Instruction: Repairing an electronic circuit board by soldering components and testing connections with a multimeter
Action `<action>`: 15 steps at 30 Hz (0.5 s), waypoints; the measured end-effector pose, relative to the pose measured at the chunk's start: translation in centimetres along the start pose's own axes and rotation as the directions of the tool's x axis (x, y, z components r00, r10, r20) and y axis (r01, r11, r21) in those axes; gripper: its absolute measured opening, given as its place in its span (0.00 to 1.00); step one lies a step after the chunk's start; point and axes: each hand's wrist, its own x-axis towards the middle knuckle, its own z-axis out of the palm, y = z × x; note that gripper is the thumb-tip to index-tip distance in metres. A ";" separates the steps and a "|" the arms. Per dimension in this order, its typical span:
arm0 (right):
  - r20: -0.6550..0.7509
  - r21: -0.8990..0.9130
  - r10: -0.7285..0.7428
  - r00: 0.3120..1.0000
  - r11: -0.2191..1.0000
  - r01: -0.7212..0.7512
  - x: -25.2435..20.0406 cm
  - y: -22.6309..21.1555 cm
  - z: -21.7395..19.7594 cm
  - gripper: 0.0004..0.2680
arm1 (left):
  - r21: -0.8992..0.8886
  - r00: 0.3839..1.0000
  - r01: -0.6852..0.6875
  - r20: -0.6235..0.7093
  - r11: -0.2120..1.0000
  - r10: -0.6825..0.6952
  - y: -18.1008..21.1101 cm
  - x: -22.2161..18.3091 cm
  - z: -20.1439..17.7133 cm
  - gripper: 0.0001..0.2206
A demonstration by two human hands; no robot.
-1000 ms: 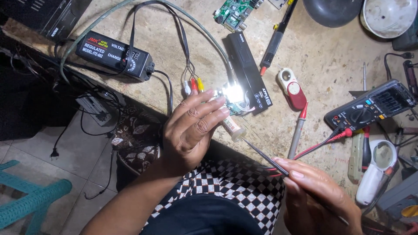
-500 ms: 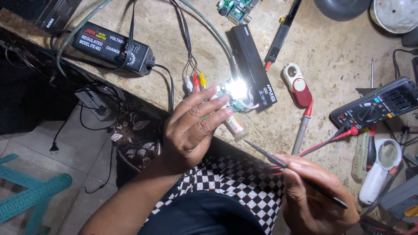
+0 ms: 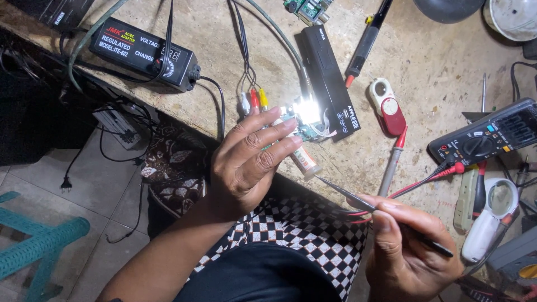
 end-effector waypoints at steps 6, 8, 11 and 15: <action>-0.098 0.426 0.235 0.967 0.888 -0.173 0.6 3.0 -0.1 0.06 | 0.066 0.997 0.008 -0.083 0.998 -0.002 -1.8 -1.4 1.0 0.13; -0.073 0.489 0.301 0.951 0.842 -0.229 0.7 3.7 -0.5 0.06 | 0.102 0.988 0.005 -0.155 0.995 0.011 -3.2 -1.9 0.9 0.16; -0.095 0.505 0.312 0.945 0.834 -0.225 0.5 5.4 -0.9 0.07 | 0.342 0.998 0.031 -0.059 0.939 -0.012 -3.8 0.2 -1.5 0.16; -0.103 0.521 0.316 0.943 0.825 -0.219 0.1 9.8 -0.2 0.04 | 0.481 0.994 0.111 -0.044 0.869 -0.103 -3.7 4.1 -3.5 0.07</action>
